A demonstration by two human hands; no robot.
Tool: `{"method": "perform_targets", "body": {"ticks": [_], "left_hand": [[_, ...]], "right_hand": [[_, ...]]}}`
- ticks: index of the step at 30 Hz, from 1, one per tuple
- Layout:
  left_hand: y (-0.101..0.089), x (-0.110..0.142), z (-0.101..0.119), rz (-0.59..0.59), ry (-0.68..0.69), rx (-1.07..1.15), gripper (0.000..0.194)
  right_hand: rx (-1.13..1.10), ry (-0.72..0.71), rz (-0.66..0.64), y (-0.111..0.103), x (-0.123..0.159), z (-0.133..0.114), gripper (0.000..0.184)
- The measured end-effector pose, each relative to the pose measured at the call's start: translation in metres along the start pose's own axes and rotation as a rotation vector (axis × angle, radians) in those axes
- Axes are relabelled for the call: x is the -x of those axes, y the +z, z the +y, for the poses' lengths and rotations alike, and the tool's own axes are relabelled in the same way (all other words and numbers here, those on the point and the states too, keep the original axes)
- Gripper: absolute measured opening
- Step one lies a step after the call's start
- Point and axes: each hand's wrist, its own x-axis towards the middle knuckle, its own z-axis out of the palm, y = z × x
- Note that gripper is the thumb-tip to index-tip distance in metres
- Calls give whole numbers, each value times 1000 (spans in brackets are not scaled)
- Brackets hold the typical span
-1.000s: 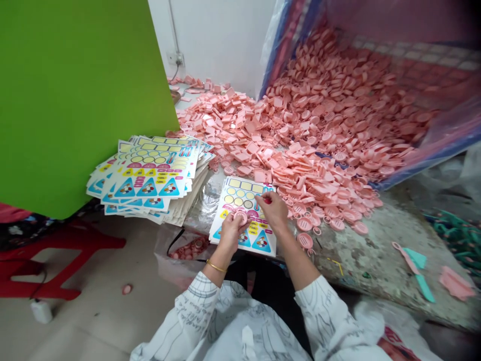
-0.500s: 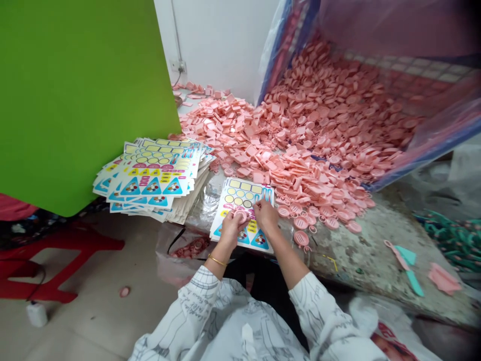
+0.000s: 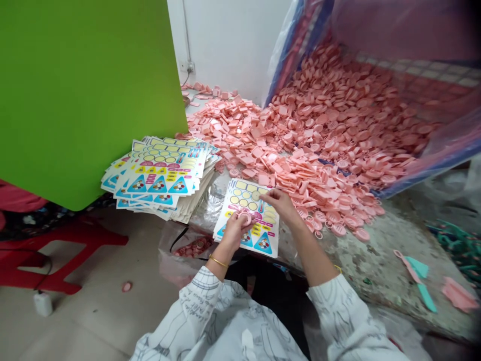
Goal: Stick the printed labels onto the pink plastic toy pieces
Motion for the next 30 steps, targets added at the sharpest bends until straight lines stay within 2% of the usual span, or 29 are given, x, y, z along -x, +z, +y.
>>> {"method": "perform_targets", "body": {"ticks": [2, 4, 10, 15, 25, 30], "left_hand": [[0, 6, 7, -64, -37, 45, 15], [1, 15, 16, -115, -76, 115, 16], [5, 39, 27, -177, -115, 188, 38], [8, 44, 24, -162, -106, 151, 45], [7, 45, 20, -131, -108, 152, 44], [6, 46, 17, -138, -106, 158, 44]], "right_hand": [[35, -49, -113, -8, 15, -7, 40], [138, -54, -157, -12, 32, -11, 37], [354, -2, -134, -8, 65, -26, 34], [433, -6, -148, -1, 71, -35, 29], [518, -42, -175, 1, 74, -36, 33], [548, -37, -189, 3, 75, -37, 27]]}}
